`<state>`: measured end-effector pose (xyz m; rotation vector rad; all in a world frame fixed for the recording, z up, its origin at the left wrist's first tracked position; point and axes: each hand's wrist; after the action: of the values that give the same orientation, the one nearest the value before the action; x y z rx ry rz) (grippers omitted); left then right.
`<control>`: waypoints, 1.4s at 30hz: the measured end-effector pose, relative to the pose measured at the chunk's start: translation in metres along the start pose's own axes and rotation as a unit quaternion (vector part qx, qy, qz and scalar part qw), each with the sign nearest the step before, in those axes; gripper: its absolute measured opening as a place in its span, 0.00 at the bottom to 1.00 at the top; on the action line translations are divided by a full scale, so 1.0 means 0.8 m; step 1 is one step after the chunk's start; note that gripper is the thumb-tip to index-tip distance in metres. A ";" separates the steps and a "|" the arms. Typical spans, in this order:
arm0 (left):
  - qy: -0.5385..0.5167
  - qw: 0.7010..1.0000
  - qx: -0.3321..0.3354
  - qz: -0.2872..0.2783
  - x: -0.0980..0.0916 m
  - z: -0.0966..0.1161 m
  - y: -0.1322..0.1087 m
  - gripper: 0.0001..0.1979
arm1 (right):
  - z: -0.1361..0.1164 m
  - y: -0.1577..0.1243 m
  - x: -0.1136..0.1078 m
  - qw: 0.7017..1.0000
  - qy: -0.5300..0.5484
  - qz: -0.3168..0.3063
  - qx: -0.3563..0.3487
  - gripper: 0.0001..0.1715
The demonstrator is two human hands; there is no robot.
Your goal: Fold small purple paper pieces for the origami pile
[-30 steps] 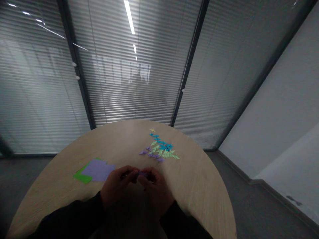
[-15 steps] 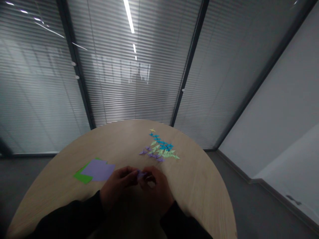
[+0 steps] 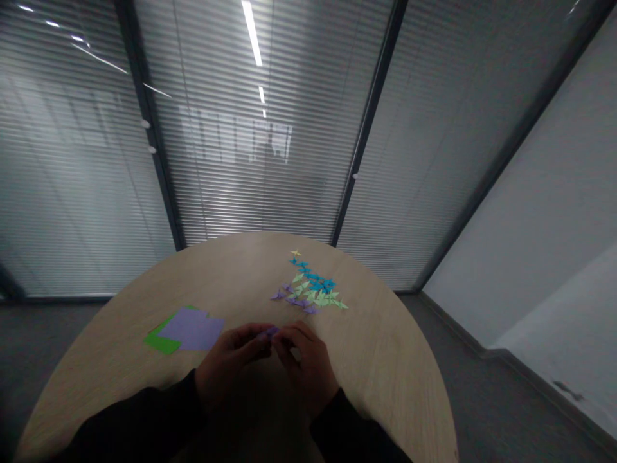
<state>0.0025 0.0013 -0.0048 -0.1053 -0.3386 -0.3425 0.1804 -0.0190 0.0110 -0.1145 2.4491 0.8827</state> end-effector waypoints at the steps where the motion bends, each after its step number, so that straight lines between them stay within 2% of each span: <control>1: 0.019 1.000 0.011 -0.004 -0.001 0.000 0.000 0.22 | -0.001 0.000 0.001 1.000 -0.003 0.002 0.002 0.07; 12: 0.148 0.987 0.057 0.014 0.001 0.004 -0.003 0.17 | 0.000 0.002 0.011 0.998 0.015 0.012 0.057 0.06; 16: 0.145 0.988 0.052 0.008 0.000 0.004 -0.002 0.17 | 0.001 0.002 0.008 0.997 0.030 0.006 0.066 0.06; 21: 0.121 0.991 0.041 0.028 -0.006 -0.002 0.002 0.19 | 0.002 0.000 0.006 0.996 0.057 -0.009 0.071 0.05; 28: 0.120 0.991 0.042 0.033 0.002 0.000 -0.004 0.18 | -0.003 0.001 0.013 0.985 0.104 0.016 0.134 0.04; 35: 0.141 0.988 0.046 0.051 0.008 0.006 -0.007 0.16 | -0.005 -0.002 0.026 0.962 0.168 0.076 0.204 0.08; 42: 0.146 0.985 0.039 0.080 0.004 -0.003 -0.001 0.17 | -0.005 0.000 0.030 0.954 0.167 0.078 0.235 0.09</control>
<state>0.0059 -0.0012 -0.0055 -0.0044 -0.0521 -0.1810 0.1581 -0.0196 0.0016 0.1126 2.9487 0.3349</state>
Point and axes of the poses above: each hand's wrist, its own y-axis towards the middle knuckle, its own x-axis out of the palm, z = x × y, and after that the axes turned 1 degree about -x, right-handed
